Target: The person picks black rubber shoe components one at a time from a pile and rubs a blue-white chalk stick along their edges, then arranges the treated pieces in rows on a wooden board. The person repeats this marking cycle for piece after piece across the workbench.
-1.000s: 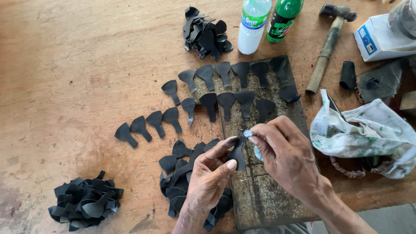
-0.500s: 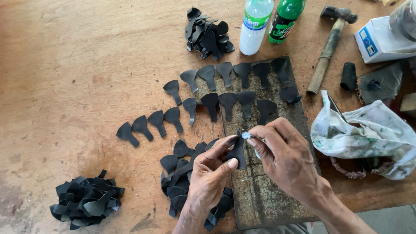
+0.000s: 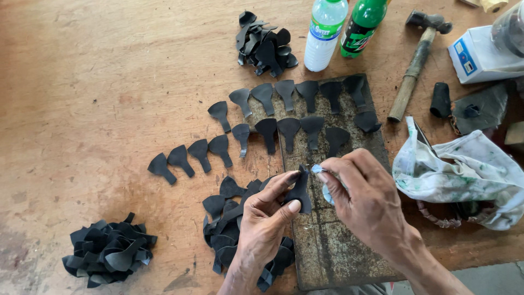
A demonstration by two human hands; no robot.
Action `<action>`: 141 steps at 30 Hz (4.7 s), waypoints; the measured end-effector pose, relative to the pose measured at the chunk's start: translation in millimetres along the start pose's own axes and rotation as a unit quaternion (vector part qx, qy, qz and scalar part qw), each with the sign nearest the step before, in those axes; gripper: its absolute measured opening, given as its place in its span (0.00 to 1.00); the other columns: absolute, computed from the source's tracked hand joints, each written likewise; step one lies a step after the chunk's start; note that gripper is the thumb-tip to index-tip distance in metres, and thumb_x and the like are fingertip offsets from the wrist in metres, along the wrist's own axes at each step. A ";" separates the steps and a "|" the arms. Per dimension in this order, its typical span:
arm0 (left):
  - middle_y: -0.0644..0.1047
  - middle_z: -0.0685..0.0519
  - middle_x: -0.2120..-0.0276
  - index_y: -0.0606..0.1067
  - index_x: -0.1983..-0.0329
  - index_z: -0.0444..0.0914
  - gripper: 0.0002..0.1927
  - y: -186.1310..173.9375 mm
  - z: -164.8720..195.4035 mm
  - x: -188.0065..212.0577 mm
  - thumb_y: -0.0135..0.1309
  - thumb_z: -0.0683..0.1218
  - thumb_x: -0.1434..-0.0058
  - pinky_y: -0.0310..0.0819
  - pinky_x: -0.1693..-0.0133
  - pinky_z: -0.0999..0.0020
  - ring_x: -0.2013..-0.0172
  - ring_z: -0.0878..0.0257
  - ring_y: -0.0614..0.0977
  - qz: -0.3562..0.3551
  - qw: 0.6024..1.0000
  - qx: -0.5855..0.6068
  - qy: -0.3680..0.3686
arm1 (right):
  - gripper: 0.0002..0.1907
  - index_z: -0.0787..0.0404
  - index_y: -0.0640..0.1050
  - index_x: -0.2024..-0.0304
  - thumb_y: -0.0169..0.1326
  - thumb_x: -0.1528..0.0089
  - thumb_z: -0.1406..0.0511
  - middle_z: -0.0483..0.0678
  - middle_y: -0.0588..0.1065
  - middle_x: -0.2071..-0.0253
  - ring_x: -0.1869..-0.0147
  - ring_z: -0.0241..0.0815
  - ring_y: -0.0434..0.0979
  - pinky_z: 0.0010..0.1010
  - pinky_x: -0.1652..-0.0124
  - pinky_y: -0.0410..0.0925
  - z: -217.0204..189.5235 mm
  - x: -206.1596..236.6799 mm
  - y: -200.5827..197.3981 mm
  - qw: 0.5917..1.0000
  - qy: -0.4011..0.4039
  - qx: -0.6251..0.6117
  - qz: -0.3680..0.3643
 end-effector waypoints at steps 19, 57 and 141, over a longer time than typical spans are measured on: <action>0.81 0.44 0.61 0.70 0.44 0.26 0.23 -19.5 -21.1 -4.5 0.64 0.35 0.39 0.83 0.55 0.65 0.60 0.59 0.84 0.012 0.990 0.115 -0.075 | 0.11 0.60 0.81 0.60 0.57 0.37 0.59 0.42 0.74 0.65 0.66 0.34 0.76 0.25 0.70 0.72 11.1 13.8 0.5 0.968 0.132 -0.199 -0.069; 0.80 0.48 0.60 0.72 0.50 0.34 0.17 -29.4 -29.4 -8.5 0.61 0.33 0.41 0.81 0.55 0.70 0.59 0.62 0.83 0.085 0.978 0.173 -0.073 | 0.07 0.59 0.75 0.58 0.55 0.34 0.64 0.44 0.69 0.63 0.67 0.33 0.72 0.21 0.73 0.71 -7.9 35.1 29.8 0.984 0.047 -0.153 -0.074; 0.80 0.48 0.63 0.74 0.52 0.34 0.12 -37.0 -43.4 -7.9 0.59 0.36 0.38 0.79 0.71 0.77 0.70 0.68 0.82 0.126 0.968 0.189 -0.103 | 0.07 0.61 0.74 0.59 0.53 0.33 0.63 0.44 0.67 0.64 0.66 0.34 0.70 0.23 0.71 0.69 -11.0 24.3 36.5 0.986 0.029 -0.155 -0.057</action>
Point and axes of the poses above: each hand's wrist, its own x-axis away from the middle knuckle, its own y-axis out of the palm, z = x × y, the point moved 8 cm from there along -x, towards the middle knuckle
